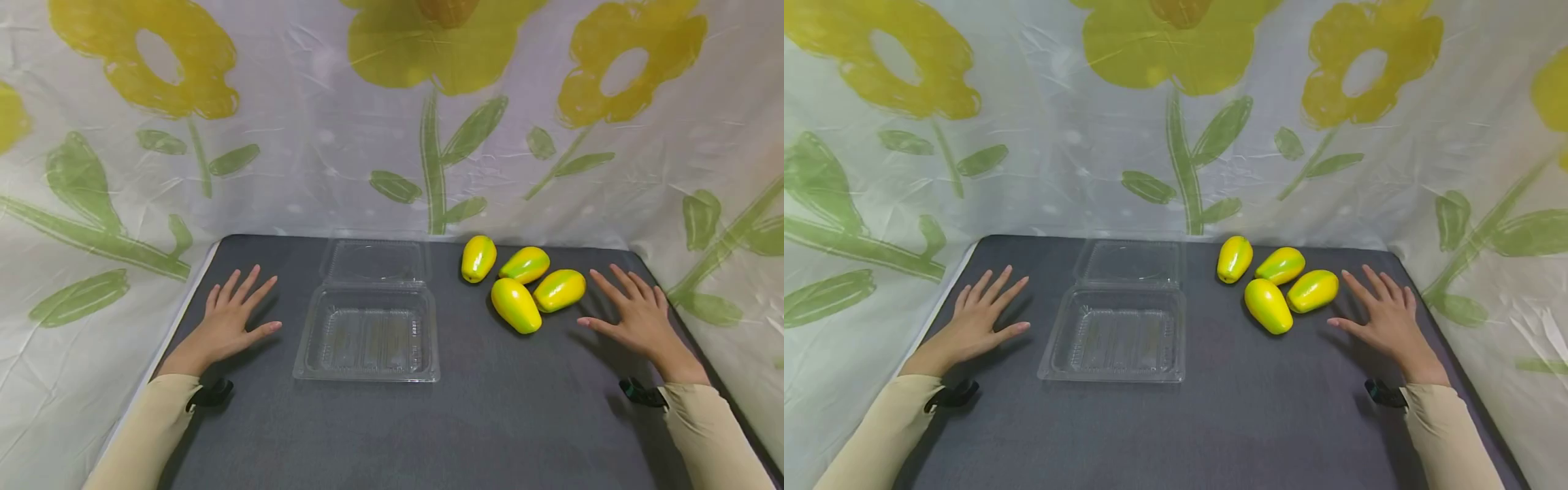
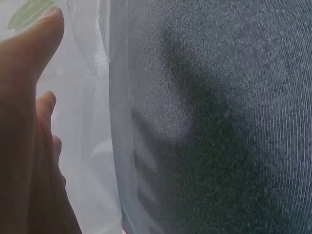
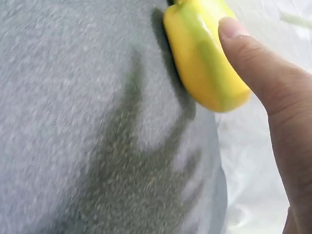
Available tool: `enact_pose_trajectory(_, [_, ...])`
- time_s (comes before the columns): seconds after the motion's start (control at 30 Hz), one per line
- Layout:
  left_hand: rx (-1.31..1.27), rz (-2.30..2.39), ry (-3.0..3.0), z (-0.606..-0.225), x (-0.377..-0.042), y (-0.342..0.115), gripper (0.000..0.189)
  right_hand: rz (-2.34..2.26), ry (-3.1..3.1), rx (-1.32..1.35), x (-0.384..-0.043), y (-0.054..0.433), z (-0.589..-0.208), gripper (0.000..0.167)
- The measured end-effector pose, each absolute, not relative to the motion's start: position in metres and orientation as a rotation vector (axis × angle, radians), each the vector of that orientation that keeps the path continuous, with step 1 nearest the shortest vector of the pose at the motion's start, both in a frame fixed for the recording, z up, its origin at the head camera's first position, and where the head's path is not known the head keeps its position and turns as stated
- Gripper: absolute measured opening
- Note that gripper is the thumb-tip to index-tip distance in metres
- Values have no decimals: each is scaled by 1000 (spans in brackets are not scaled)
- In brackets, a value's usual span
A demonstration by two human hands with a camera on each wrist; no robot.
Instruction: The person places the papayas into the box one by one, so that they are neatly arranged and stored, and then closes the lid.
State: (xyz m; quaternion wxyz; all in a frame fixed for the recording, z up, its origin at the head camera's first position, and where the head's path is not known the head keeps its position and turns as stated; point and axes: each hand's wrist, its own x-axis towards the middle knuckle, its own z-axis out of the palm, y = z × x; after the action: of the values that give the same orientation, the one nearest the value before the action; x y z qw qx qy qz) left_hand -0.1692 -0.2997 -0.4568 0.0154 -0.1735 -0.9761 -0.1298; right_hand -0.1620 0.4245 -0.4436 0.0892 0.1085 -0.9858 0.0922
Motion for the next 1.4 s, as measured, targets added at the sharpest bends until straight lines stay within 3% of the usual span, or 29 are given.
enact_pose_trajectory(0.57, [-612, -430, -3007, -458, -174, -289, 87, 302, -2888, 440, -184, 405, -434, 104])
enact_pose_trajectory(1.4, [-839, -511, -2918, -453, -150, -253, 88, 292, -2908, 494, -197, 403, -433, 100])
